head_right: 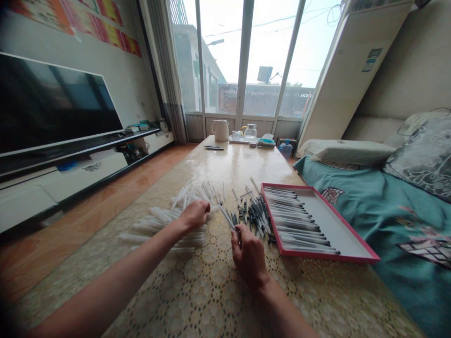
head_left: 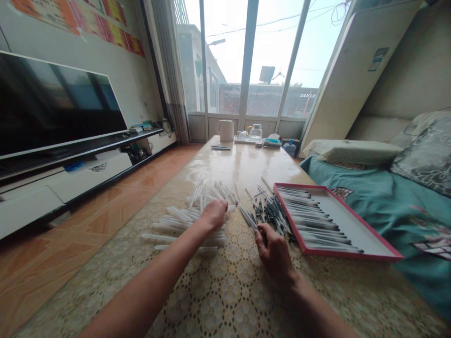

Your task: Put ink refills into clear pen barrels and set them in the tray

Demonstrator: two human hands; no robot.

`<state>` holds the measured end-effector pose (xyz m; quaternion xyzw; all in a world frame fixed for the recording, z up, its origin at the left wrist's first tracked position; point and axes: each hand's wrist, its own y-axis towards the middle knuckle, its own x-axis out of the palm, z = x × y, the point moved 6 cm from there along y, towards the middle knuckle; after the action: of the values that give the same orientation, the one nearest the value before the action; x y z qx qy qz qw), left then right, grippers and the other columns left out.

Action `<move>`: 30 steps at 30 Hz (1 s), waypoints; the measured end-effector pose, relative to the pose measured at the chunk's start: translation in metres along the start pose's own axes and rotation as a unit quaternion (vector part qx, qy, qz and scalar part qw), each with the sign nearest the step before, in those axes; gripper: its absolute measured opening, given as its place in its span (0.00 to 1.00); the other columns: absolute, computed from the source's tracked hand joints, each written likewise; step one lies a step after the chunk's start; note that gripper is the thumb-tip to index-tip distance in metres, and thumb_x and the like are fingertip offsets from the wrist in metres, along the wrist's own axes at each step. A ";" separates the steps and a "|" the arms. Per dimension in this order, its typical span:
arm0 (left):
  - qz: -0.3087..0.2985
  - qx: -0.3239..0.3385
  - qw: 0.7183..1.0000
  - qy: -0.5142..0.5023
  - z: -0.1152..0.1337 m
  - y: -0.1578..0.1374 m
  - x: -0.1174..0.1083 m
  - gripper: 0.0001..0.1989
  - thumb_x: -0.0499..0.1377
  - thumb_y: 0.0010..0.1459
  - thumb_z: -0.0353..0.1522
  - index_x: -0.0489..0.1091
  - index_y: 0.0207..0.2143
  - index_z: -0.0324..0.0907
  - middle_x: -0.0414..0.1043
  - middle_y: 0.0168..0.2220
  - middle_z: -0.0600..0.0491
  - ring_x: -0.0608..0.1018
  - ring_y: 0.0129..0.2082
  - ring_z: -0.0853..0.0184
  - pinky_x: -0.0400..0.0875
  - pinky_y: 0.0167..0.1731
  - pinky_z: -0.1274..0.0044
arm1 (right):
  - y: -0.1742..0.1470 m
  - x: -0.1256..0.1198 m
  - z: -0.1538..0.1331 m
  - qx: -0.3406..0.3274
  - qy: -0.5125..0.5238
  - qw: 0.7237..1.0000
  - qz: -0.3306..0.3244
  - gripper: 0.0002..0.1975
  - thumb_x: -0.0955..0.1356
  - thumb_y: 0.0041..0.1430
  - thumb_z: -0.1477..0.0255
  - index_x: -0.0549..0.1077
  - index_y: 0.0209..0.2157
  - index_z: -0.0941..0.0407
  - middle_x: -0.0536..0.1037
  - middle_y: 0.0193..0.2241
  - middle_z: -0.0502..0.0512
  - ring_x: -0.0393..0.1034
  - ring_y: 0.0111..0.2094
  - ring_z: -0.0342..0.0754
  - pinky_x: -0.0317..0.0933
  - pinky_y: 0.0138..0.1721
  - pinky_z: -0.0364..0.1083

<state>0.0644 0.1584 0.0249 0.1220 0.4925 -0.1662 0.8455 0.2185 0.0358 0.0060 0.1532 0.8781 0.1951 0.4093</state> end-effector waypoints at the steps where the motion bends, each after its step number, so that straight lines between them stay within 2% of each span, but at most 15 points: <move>1: -0.005 0.000 1.000 0.002 0.000 0.002 0.000 0.04 0.56 0.48 0.26 0.71 0.26 0.40 0.75 0.32 0.45 0.73 0.38 0.59 0.64 0.38 0.72 | 0.000 0.000 0.000 -0.001 0.002 1.000 -0.001 0.12 0.57 0.62 0.67 0.69 0.34 0.57 0.75 0.27 0.54 0.70 0.27 0.47 0.58 0.29 0.42; 7: -0.015 0.028 0.999 0.002 0.003 0.002 -0.003 0.05 0.56 0.45 0.24 0.69 0.21 0.40 0.73 0.31 0.46 0.73 0.38 0.59 0.63 0.40 0.71 | 0.001 0.001 -0.001 -0.005 0.008 1.000 -0.006 0.12 0.58 0.63 0.67 0.68 0.35 0.57 0.74 0.27 0.54 0.69 0.26 0.46 0.57 0.29 0.42; 11: 0.016 0.046 0.997 -0.053 0.009 -0.004 -0.009 0.06 0.55 0.46 0.23 0.66 0.21 0.41 0.72 0.30 0.48 0.72 0.39 0.60 0.63 0.43 0.70 | 0.001 -0.001 -0.004 -0.015 0.002 1.000 -0.002 0.12 0.57 0.62 0.67 0.68 0.34 0.57 0.73 0.26 0.54 0.68 0.25 0.46 0.57 0.28 0.42; 14: 0.076 0.043 0.987 -0.135 0.011 -0.016 -0.019 0.04 0.54 0.50 0.25 0.67 0.28 0.41 0.72 0.32 0.49 0.73 0.38 0.62 0.65 0.42 0.70 | 0.000 -0.002 -0.007 -0.021 -0.002 1.000 0.004 0.11 0.57 0.62 0.68 0.67 0.35 0.57 0.72 0.23 0.52 0.67 0.23 0.45 0.57 0.27 0.42; 16: 0.118 0.026 0.971 -0.204 0.008 -0.029 -0.026 0.07 0.52 0.55 0.28 0.66 0.37 0.39 0.72 0.33 0.48 0.74 0.35 0.64 0.68 0.38 0.71 | -0.001 -0.003 -0.011 -0.028 -0.007 1.000 0.005 0.11 0.56 0.62 0.69 0.67 0.38 0.58 0.71 0.22 0.51 0.66 0.21 0.45 0.56 0.25 0.41; 18: 0.139 0.004 0.952 -0.274 0.003 -0.047 -0.028 0.13 0.48 0.59 0.31 0.61 0.46 0.38 0.73 0.33 0.48 0.76 0.30 0.67 0.71 0.33 0.73 | -0.002 -0.004 -0.018 -0.051 -0.010 0.999 0.002 0.12 0.56 0.62 0.71 0.66 0.41 0.58 0.72 0.22 0.51 0.66 0.21 0.45 0.55 0.25 0.41; 20: 0.147 -0.015 0.933 -0.328 -0.004 -0.067 -0.026 0.13 0.47 0.60 0.32 0.61 0.47 0.37 0.73 0.33 0.47 0.77 0.29 0.68 0.73 0.32 0.74 | -0.005 -0.005 -0.027 -0.087 -0.011 0.996 -0.008 0.11 0.56 0.60 0.73 0.66 0.40 0.58 0.72 0.23 0.51 0.67 0.23 0.45 0.55 0.26 0.41; 21: 0.147 -0.032 0.917 -0.370 -0.009 -0.077 -0.024 0.12 0.48 0.60 0.32 0.62 0.45 0.37 0.74 0.32 0.47 0.78 0.30 0.69 0.73 0.33 0.75 | -0.006 -0.006 -0.032 -0.106 -0.011 0.994 -0.016 0.11 0.56 0.59 0.74 0.67 0.39 0.58 0.72 0.24 0.52 0.67 0.23 0.44 0.54 0.26 0.41; 23: 0.145 -0.112 0.811 -0.555 -0.023 -0.095 -0.012 0.07 0.55 0.57 0.30 0.64 0.39 0.38 0.74 0.31 0.48 0.78 0.30 0.69 0.74 0.34 0.77 | -0.008 -0.008 -0.042 -0.136 -0.012 0.990 -0.029 0.10 0.57 0.57 0.76 0.67 0.35 0.57 0.71 0.24 0.51 0.66 0.24 0.44 0.53 0.27 0.41; 25: 0.157 -0.159 0.732 -0.644 -0.032 -0.107 -0.002 0.06 0.59 0.54 0.29 0.64 0.34 0.39 0.75 0.29 0.50 0.79 0.29 0.71 0.74 0.32 0.79 | -0.011 -0.009 -0.049 -0.152 -0.020 0.987 -0.041 0.09 0.58 0.57 0.76 0.67 0.33 0.57 0.69 0.24 0.51 0.64 0.24 0.43 0.52 0.28 0.41; 27: 0.165 -0.170 0.703 -0.671 -0.035 -0.114 0.003 0.07 0.61 0.52 0.28 0.63 0.32 0.39 0.75 0.28 0.50 0.78 0.27 0.71 0.73 0.29 0.82 | -0.012 -0.009 -0.053 -0.156 -0.030 0.986 -0.047 0.08 0.58 0.57 0.76 0.68 0.31 0.57 0.69 0.23 0.50 0.63 0.23 0.42 0.52 0.28 0.41; 30: 0.161 -0.166 0.692 -0.684 -0.034 -0.114 0.006 0.10 0.64 0.50 0.29 0.63 0.30 0.39 0.75 0.26 0.52 0.78 0.26 0.72 0.72 0.26 0.83 | -0.014 -0.007 -0.053 -0.154 -0.033 0.986 -0.056 0.08 0.59 0.57 0.75 0.68 0.31 0.57 0.69 0.23 0.50 0.63 0.23 0.41 0.51 0.28 0.40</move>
<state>-0.0059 0.0654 -0.0023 -0.0901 -0.2299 0.0194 0.9689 0.1798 0.0090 0.0357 0.0456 0.8307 0.2996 0.4671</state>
